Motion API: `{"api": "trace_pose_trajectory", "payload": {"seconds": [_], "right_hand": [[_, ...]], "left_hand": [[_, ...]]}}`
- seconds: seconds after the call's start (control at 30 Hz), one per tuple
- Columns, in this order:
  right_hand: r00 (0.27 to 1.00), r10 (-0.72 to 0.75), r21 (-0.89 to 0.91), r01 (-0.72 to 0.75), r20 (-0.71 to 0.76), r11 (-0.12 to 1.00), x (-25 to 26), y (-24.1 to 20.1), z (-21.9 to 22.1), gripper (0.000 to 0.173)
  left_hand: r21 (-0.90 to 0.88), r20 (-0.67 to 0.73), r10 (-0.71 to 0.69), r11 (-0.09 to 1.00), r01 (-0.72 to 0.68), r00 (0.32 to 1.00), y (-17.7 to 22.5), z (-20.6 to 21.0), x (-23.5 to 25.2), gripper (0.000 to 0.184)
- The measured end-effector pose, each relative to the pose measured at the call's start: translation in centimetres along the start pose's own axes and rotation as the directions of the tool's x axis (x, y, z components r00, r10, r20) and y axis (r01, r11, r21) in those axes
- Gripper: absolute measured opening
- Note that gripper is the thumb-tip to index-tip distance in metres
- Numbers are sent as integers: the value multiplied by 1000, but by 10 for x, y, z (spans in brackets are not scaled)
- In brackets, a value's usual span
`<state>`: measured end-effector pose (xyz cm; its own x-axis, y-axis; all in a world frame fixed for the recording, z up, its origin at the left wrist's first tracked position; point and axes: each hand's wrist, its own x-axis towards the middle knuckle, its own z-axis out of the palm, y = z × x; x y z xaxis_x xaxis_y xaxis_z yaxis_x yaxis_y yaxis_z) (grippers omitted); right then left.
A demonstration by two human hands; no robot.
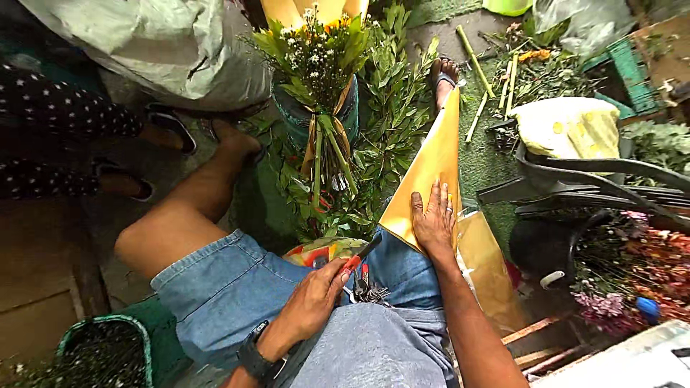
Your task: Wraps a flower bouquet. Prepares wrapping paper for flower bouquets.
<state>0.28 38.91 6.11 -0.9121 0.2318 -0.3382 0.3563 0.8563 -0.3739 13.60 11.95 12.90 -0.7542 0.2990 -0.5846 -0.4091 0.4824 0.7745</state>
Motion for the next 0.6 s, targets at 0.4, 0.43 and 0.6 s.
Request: {"api": "trace_pose_trajectory", "payload": {"seconds": [0.4, 0.43, 0.6], "right_hand": [[1000, 6, 9, -6, -7, 1000, 1, 2, 3, 82], [1000, 6, 9, -6, -10, 1000, 1, 2, 3, 82], [1000, -3, 7, 3, -15, 1000, 1, 1, 5, 82]], "left_hand": [[-289, 148, -45, 953, 87, 988, 30, -10, 35, 33], [-304, 150, -44, 948, 89, 988, 35, -10, 40, 33], [-293, 137, -86, 948, 124, 987, 48, -17, 60, 32]]}}
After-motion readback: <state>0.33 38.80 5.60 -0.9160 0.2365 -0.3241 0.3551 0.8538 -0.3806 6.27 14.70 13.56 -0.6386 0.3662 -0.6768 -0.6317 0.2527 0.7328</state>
